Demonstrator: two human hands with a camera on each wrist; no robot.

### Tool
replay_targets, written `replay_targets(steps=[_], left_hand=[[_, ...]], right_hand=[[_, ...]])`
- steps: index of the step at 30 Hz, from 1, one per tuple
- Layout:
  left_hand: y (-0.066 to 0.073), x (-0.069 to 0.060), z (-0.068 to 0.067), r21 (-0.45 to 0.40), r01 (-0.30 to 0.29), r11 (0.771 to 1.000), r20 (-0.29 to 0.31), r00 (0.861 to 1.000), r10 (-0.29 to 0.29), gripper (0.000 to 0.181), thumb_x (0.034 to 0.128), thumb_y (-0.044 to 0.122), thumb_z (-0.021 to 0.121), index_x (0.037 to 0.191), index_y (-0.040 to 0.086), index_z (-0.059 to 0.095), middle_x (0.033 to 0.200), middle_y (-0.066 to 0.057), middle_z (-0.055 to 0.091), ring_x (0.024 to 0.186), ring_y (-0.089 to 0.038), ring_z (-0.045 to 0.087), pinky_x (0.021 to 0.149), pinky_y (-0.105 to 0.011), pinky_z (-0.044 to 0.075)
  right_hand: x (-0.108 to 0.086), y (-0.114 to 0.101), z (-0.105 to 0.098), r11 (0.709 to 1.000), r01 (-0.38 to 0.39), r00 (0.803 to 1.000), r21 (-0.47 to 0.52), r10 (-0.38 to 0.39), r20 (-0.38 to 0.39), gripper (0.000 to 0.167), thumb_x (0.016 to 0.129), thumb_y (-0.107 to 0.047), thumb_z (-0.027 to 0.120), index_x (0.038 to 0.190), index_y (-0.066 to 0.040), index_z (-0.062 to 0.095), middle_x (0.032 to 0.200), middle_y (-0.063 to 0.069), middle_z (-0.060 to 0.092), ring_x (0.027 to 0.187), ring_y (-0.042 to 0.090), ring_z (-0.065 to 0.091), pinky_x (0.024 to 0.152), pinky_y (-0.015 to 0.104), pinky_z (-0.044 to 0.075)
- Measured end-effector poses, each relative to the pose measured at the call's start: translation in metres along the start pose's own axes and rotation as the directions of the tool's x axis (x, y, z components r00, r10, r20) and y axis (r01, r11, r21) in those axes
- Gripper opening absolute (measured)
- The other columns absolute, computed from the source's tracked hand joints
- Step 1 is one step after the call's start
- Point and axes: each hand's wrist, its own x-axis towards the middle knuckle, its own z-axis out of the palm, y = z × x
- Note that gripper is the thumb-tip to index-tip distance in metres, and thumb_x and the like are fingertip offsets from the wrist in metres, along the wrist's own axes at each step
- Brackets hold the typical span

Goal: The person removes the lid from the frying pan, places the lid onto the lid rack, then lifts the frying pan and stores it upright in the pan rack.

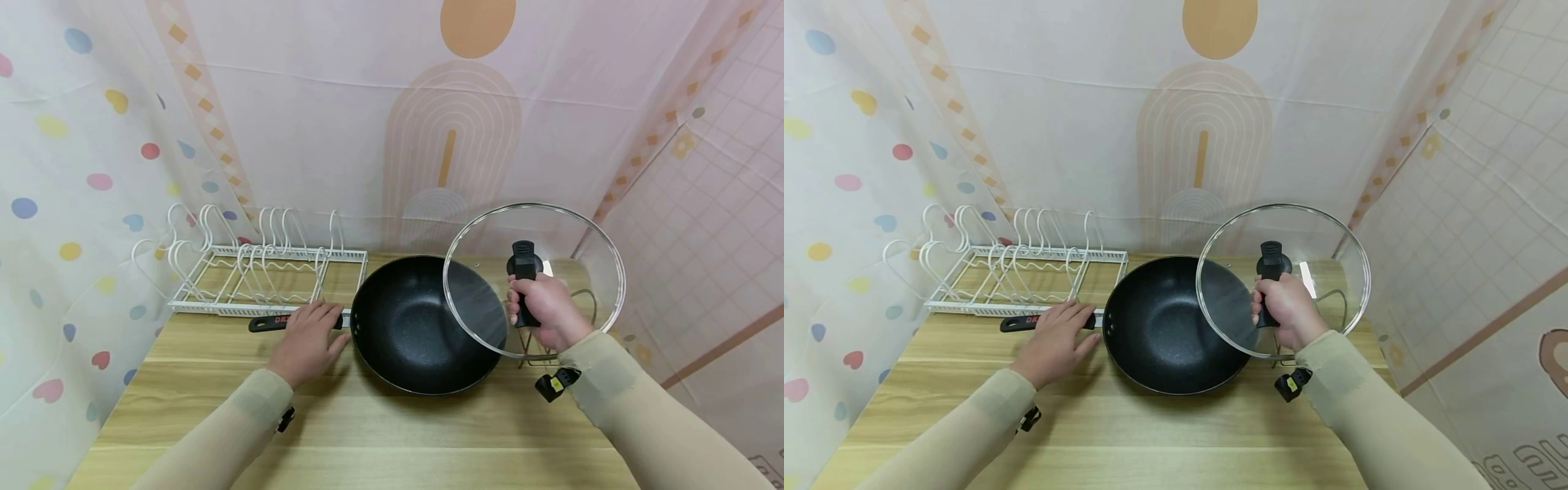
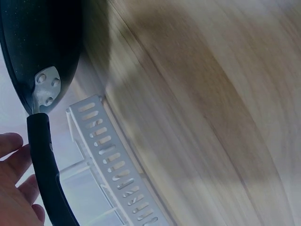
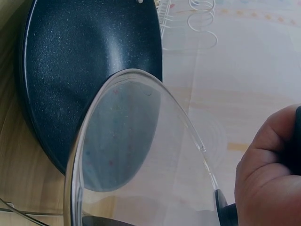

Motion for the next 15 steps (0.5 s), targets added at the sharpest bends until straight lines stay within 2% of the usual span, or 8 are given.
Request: replay_targets(steps=[4,15], left_hand=[[0.004,0.001,-0.002,-0.017,-0.011,1.000,-0.016,1.000,0.010,0.061,0.1041,0.042,0.062,0.151,0.003,0.055,0.151,-0.016,0.060,0.149,-0.043,0.043,0.124,-0.064,0.029],[0.014,0.005,-0.004,-0.040,-0.021,0.999,-0.004,1.000,0.021,0.062,0.1043,0.042,0.062,0.152,0.003,0.054,0.153,-0.014,0.058,0.152,-0.041,0.041,0.125,-0.063,0.028]], right_hand=[[-0.001,-0.001,-0.002,1.000,0.001,1.000,0.007,-0.001,0.002,0.006,0.106,-0.005,0.039,0.111,-0.009,0.040,0.066,-0.007,0.049,0.056,0.005,0.047,0.054,0.021,0.047],[-0.003,-0.005,-0.009,1.000,-0.005,1.000,0.005,0.005,-0.031,0.007,0.104,-0.004,0.040,0.109,-0.009,0.041,0.064,-0.007,0.050,0.055,0.006,0.047,0.053,0.021,0.047]])
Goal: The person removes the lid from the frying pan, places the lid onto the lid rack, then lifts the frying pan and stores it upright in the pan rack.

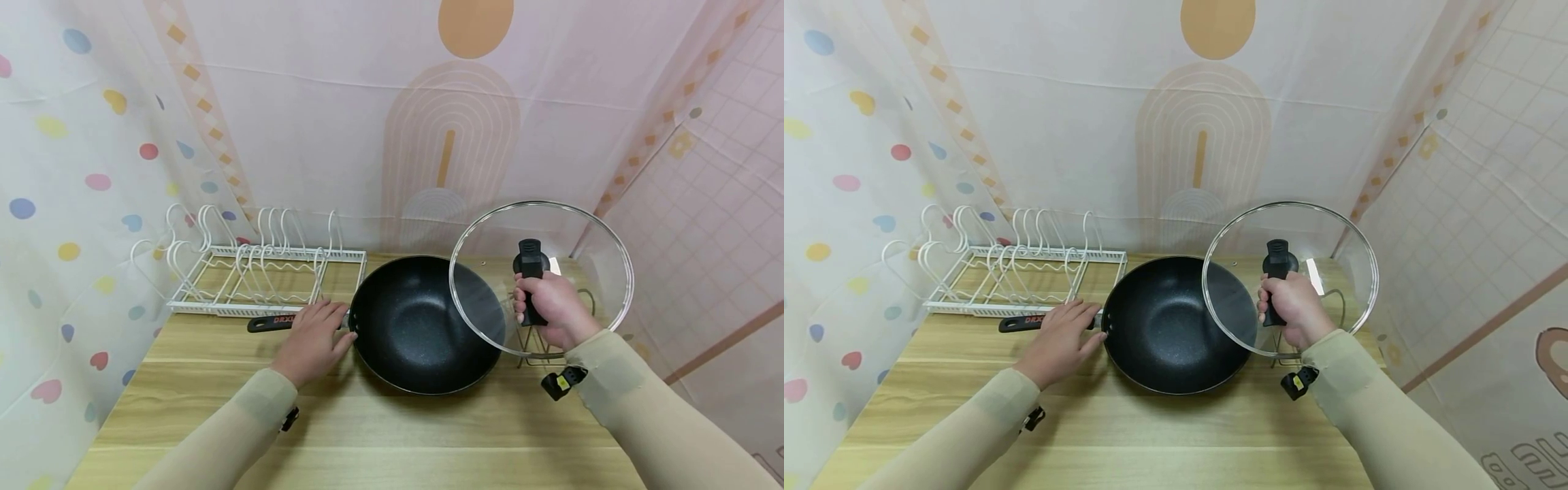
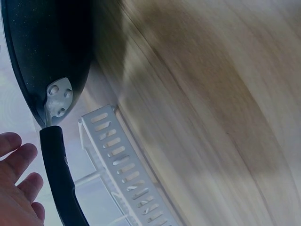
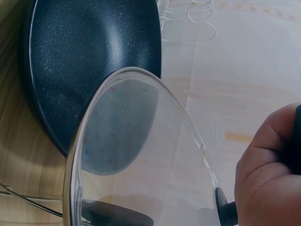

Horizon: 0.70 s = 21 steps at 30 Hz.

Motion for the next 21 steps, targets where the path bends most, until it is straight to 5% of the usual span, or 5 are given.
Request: replay_targets(steps=[12,21], left_hand=[[0.015,0.008,0.002,-0.022,-0.041,0.999,-0.003,0.999,0.041,0.062,0.1037,0.042,0.063,0.152,0.004,0.054,0.153,-0.016,0.058,0.151,-0.042,0.041,0.125,-0.065,0.027],[0.037,0.018,0.005,-0.015,-0.084,0.996,0.075,0.994,0.085,0.064,0.1051,0.046,0.059,0.154,0.006,0.053,0.158,-0.015,0.053,0.154,-0.039,0.038,0.126,-0.060,0.028]], right_hand=[[-0.006,-0.004,-0.007,1.000,0.021,1.000,-0.010,-0.021,0.002,0.007,0.105,-0.004,0.040,0.111,-0.008,0.039,0.064,-0.006,0.049,0.055,0.006,0.046,0.052,0.022,0.047],[-0.007,-0.006,-0.012,0.998,0.033,0.999,-0.062,-0.034,-0.021,0.007,0.106,-0.006,0.040,0.113,-0.008,0.040,0.067,-0.006,0.049,0.057,0.006,0.046,0.054,0.021,0.047]])
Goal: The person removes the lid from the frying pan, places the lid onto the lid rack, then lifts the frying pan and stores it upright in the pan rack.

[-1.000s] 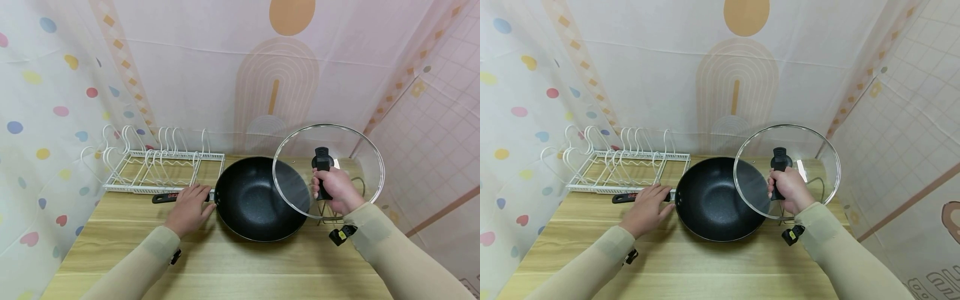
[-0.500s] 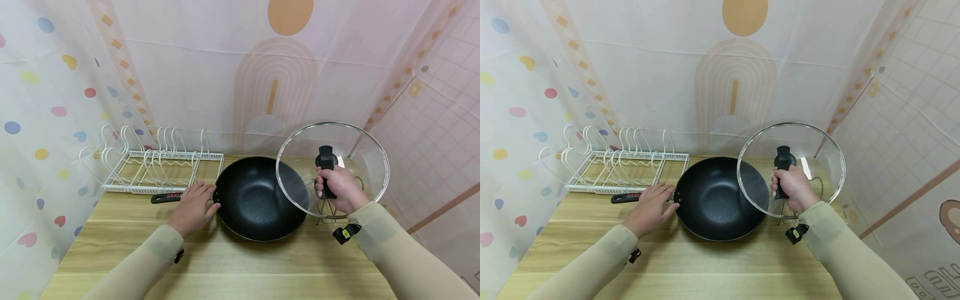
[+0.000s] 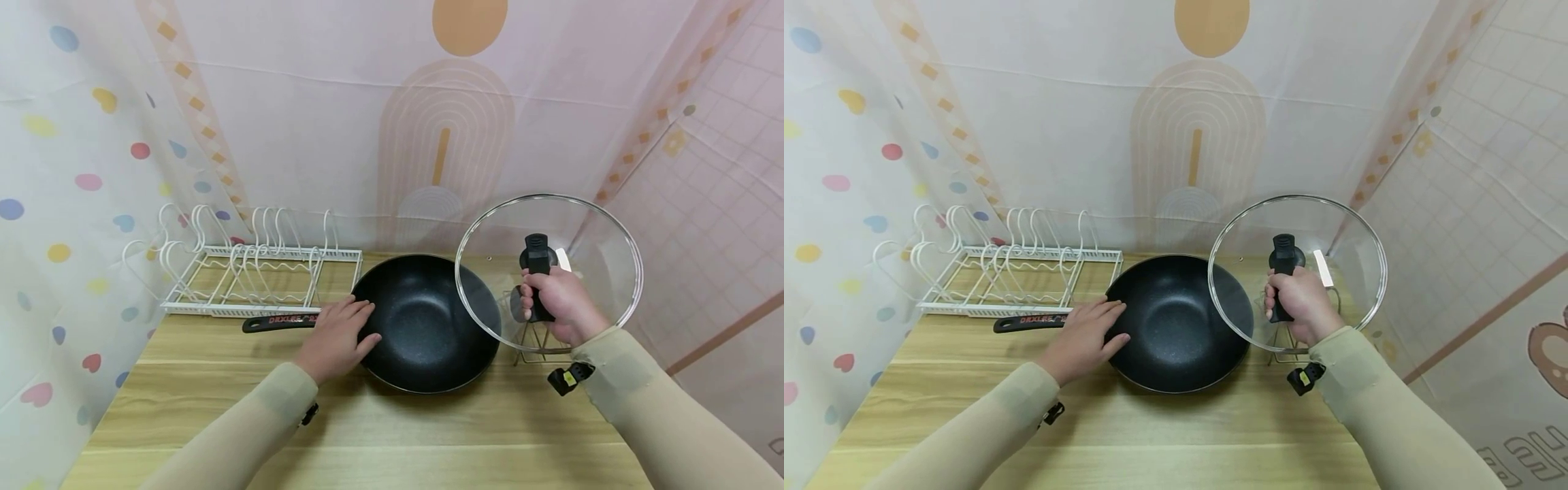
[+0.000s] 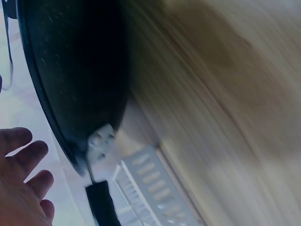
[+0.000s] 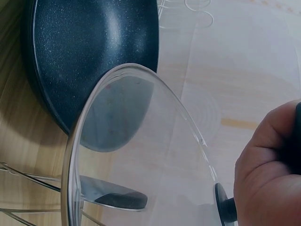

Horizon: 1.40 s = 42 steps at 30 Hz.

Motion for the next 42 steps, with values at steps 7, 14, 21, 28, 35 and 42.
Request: replay_targets(steps=[7,14,21,28,35,42], left_hand=[[0.021,0.011,-0.002,-0.017,-0.031,0.999,0.077,0.997,0.033,0.067,0.1059,0.050,0.057,0.158,0.008,0.048,0.162,-0.012,0.050,0.157,-0.038,0.034,0.129,-0.060,0.024],[0.037,0.020,-0.002,0.005,-0.061,0.998,0.107,0.992,0.060,0.069,0.1062,0.053,0.055,0.159,0.011,0.047,0.163,-0.009,0.048,0.159,-0.034,0.032,0.131,-0.056,0.021],[0.051,0.025,-0.006,0.000,-0.075,0.997,0.142,0.987,0.074,0.071,0.1061,0.056,0.054,0.161,0.013,0.044,0.166,-0.007,0.045,0.160,-0.032,0.030,0.132,-0.054,0.020],[0.064,0.032,-0.006,-0.003,-0.094,0.996,0.162,0.982,0.093,0.071,0.1062,0.057,0.053,0.162,0.013,0.043,0.167,-0.006,0.044,0.161,-0.031,0.029,0.132,-0.053,0.020],[0.075,0.040,-0.004,0.009,-0.126,0.992,0.169,0.978,0.122,0.070,0.1063,0.055,0.054,0.162,0.014,0.043,0.167,-0.007,0.043,0.160,-0.032,0.029,0.131,-0.054,0.021],[0.085,0.047,-0.004,0.021,-0.151,0.988,0.177,0.973,0.145,0.072,0.1060,0.058,0.052,0.162,0.014,0.042,0.167,-0.006,0.043,0.160,-0.031,0.030,0.131,-0.053,0.022]], right_hand=[[-0.001,-0.002,-0.005,1.000,0.008,1.000,-0.016,-0.008,-0.010,0.008,0.106,-0.007,0.041,0.115,-0.008,0.041,0.068,-0.007,0.051,0.057,0.006,0.047,0.054,0.022,0.048],[-0.002,-0.005,-0.011,0.999,0.021,1.000,-0.041,-0.021,-0.020,0.008,0.106,-0.006,0.042,0.114,-0.008,0.042,0.065,-0.007,0.052,0.055,0.005,0.049,0.053,0.022,0.048],[-0.006,-0.008,-0.017,0.995,0.060,0.998,-0.081,-0.061,-0.011,0.010,0.104,-0.003,0.042,0.113,-0.007,0.042,0.063,-0.007,0.053,0.055,0.006,0.050,0.052,0.022,0.048],[-0.010,-0.011,-0.023,0.996,0.039,0.999,-0.081,-0.042,-0.035,0.010,0.103,-0.003,0.042,0.111,-0.009,0.042,0.065,-0.007,0.053,0.055,0.005,0.050,0.053,0.023,0.049],[-0.012,-0.012,-0.028,0.993,0.040,0.998,-0.109,-0.045,-0.040,0.008,0.104,-0.005,0.042,0.112,-0.008,0.041,0.066,-0.007,0.054,0.056,0.006,0.051,0.054,0.024,0.050],[-0.014,-0.015,-0.032,0.995,0.036,0.998,-0.088,-0.041,-0.055,0.007,0.106,-0.006,0.042,0.112,-0.008,0.041,0.067,-0.006,0.053,0.056,0.006,0.051,0.054,0.024,0.051]])
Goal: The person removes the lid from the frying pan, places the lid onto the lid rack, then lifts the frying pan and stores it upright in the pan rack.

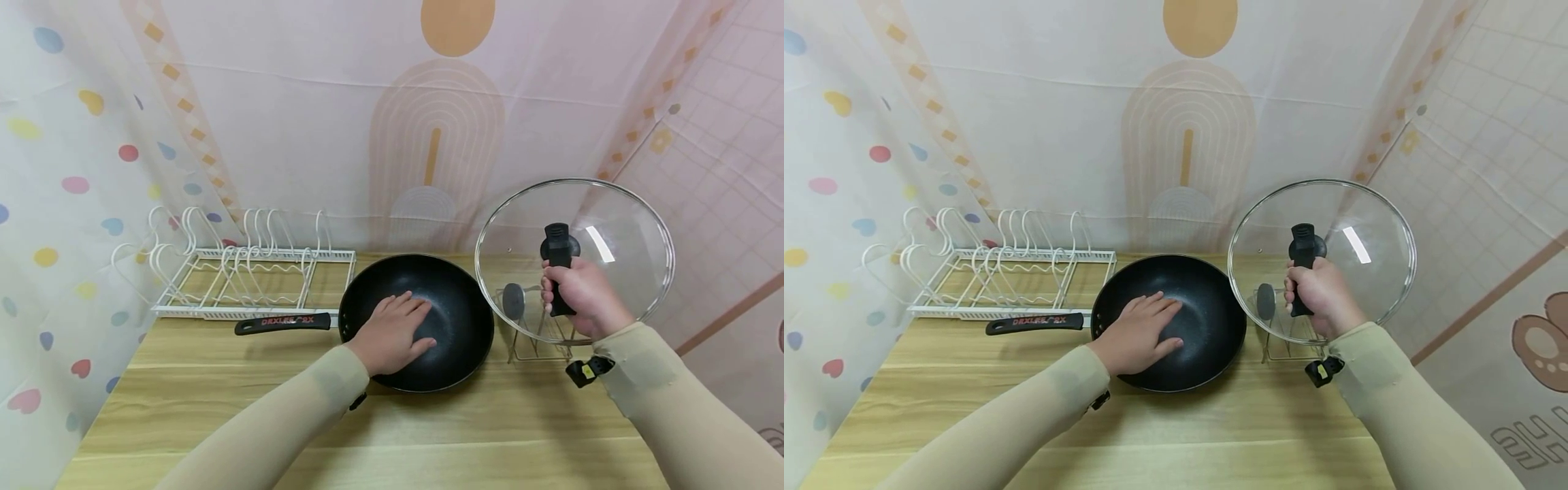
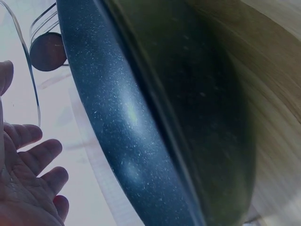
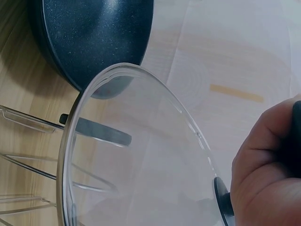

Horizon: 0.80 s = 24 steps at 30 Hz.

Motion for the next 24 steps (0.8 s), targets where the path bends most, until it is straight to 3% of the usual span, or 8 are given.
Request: replay_targets(steps=[24], left_hand=[[0.047,0.043,-0.007,0.034,-0.098,0.995,0.067,0.993,0.096,0.074,0.1067,0.061,0.048,0.166,0.019,0.034,0.172,-0.002,0.035,0.162,-0.025,0.028,0.133,-0.048,0.021]], right_hand=[[-0.018,-0.011,-0.018,0.994,0.009,0.994,-0.111,-0.022,-0.109,0.005,0.107,-0.009,0.042,0.112,-0.010,0.041,0.069,-0.008,0.054,0.058,0.006,0.051,0.056,0.024,0.053]])
